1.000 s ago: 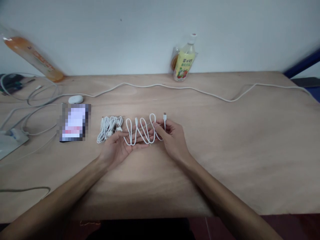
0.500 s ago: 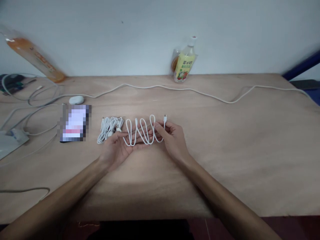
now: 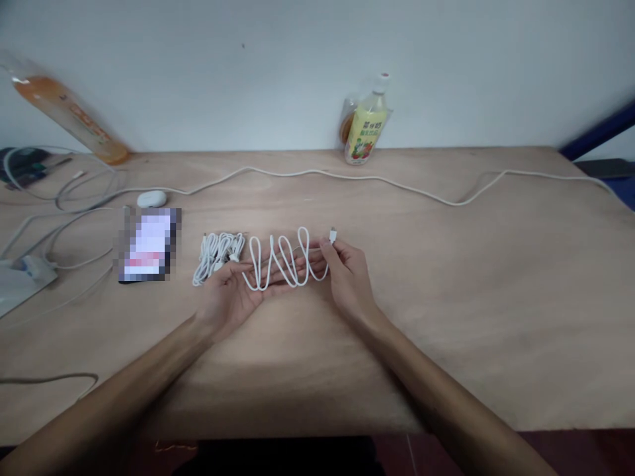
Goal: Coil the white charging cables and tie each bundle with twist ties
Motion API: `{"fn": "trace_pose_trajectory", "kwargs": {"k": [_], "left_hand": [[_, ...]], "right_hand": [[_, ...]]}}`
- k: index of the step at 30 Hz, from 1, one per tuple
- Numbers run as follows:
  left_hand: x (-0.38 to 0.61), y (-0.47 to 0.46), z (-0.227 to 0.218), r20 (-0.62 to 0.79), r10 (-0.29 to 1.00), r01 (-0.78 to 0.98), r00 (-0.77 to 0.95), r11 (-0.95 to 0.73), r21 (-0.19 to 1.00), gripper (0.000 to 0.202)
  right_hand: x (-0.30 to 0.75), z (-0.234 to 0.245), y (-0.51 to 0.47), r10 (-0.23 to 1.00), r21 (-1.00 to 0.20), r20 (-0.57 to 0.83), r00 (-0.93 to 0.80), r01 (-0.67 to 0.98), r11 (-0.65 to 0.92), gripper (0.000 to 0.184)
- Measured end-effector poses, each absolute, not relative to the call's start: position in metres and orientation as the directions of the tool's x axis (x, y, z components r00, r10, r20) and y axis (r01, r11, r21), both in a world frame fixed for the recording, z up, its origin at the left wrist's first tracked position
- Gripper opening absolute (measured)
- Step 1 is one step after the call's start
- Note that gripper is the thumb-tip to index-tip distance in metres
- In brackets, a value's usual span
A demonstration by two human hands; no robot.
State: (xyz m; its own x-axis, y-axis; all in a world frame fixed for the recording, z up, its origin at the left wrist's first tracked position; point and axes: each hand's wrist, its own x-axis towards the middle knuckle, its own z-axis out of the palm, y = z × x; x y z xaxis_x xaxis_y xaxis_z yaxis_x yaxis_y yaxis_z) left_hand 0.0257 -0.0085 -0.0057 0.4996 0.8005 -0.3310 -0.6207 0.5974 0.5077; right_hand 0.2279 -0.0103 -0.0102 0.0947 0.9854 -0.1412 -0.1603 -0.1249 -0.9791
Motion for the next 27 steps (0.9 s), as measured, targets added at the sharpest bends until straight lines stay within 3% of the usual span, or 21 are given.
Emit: {"fn": "trace_pose_trajectory", "kwargs": {"k": [27], "left_hand": [[0.0271,-0.0093,-0.0041,-0.334,0.801,-0.639,0.496,0.597,0.485,0.07]], "right_hand": [[0.2296,-0.0122,-0.0115,0.987,-0.985,-0.134,0.084,-0.121,-0.124,0.062]]}}
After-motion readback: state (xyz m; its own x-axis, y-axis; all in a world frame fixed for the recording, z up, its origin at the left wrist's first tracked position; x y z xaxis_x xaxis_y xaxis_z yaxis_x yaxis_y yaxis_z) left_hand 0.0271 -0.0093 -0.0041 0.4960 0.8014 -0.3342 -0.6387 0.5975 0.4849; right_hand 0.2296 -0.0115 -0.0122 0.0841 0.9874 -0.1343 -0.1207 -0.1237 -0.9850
